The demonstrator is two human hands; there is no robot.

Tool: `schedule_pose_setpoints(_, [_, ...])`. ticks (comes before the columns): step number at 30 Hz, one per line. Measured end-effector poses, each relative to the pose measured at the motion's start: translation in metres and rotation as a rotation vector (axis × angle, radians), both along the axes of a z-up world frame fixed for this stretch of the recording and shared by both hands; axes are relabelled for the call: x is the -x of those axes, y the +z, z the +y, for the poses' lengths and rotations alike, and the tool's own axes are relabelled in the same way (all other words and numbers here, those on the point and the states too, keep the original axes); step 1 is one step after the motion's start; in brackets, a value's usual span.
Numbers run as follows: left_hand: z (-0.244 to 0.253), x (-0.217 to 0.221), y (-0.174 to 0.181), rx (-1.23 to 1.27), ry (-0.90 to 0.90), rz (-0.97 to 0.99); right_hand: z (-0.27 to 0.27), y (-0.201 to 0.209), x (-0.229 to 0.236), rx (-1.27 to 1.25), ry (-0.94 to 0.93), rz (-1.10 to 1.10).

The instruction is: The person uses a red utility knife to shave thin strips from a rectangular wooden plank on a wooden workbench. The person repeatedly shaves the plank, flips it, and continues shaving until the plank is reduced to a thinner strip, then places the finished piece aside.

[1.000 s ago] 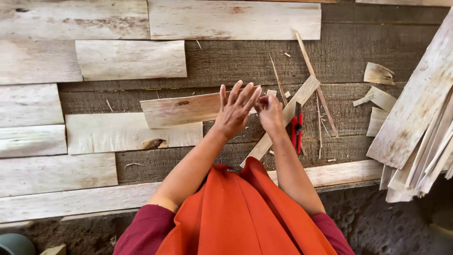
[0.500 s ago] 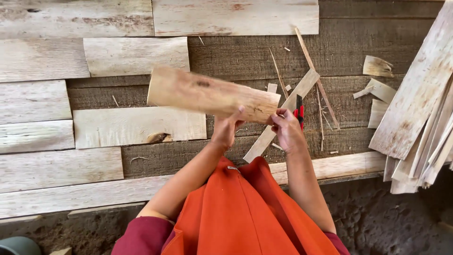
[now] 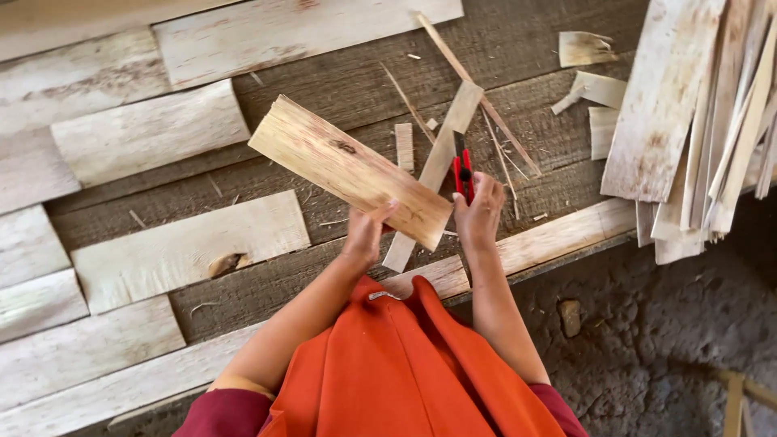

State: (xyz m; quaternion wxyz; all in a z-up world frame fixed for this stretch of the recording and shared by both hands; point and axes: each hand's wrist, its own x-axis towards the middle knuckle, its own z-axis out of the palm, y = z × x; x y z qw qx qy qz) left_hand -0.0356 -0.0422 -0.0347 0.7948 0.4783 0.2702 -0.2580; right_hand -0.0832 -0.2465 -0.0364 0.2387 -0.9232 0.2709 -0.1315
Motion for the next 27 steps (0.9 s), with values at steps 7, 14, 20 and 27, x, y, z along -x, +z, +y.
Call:
schedule_pose_setpoints(7, [-0.001,-0.005,-0.005,-0.139,-0.112,-0.015,-0.007,0.019,-0.005,-0.196,-0.083,0.109])
schedule_pose_setpoints(14, [-0.006,-0.02,0.054,-0.107,-0.098,-0.007,-0.006,0.045,-0.023,-0.473,0.077,0.006])
schedule_pose_setpoints(20, [0.052,-0.03,0.031,-0.053,0.124,-0.066,0.051,0.065,-0.075,-0.144,0.499,-0.285])
schedule_pose_setpoints(27, [0.151,-0.041,-0.028,0.06,0.483,-0.099,0.161,0.054,-0.109,-1.256,0.131,0.07])
